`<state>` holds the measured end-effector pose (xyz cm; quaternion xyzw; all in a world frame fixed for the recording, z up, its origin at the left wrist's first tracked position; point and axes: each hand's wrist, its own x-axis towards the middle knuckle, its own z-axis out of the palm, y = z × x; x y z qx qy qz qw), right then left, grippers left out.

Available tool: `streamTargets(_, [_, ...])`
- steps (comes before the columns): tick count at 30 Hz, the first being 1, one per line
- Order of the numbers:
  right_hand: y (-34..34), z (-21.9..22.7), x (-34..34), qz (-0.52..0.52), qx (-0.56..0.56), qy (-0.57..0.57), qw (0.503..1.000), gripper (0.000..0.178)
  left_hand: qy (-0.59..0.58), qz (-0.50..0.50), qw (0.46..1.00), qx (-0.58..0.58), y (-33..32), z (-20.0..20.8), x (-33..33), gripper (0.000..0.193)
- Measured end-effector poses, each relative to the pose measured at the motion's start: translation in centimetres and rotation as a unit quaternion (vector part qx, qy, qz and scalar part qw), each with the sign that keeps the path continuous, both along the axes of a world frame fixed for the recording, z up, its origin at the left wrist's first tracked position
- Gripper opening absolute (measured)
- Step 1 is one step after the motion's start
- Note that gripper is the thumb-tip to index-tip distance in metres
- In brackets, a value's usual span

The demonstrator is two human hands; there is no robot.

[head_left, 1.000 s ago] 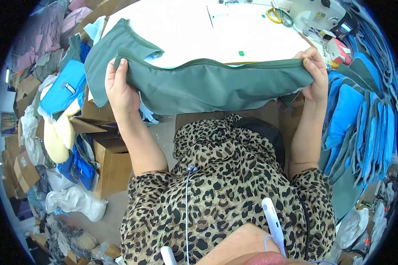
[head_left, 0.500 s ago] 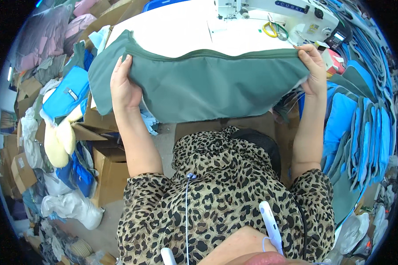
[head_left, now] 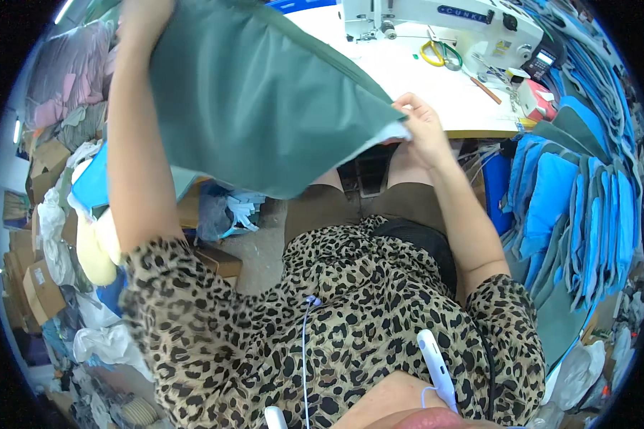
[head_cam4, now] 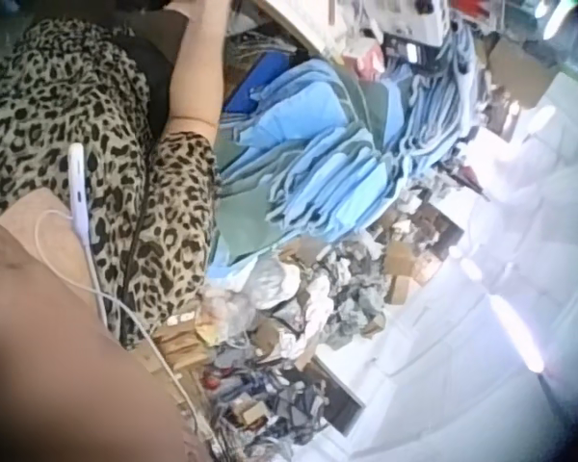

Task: Assembling fabric bag components by aligning linings and using an awl for fine adjustments.

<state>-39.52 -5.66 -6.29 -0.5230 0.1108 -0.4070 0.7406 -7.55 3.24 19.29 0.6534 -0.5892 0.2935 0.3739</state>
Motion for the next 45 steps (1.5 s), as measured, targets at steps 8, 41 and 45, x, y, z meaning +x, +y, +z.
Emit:
streamTargets(8, [4.0,-3.6,2.8,-0.073,0.144,0.067,0.985,0.018,-0.078,0.009,0.979,0.19,-9.0,-13.0,-2.4,0.057])
streamTargets(41, [4.9,-5.8,-0.7,0.104,0.081,0.16,0.978,0.011,0.552,-0.608,0.564,0.085,8.9,-12.7,-21.4,0.021])
streamTargets(45, [5.0,-6.0,-0.9,0.109,0.085,0.165,0.977,0.012,0.536,-0.604,0.583,0.088,9.0,-12.9,-21.0,0.019])
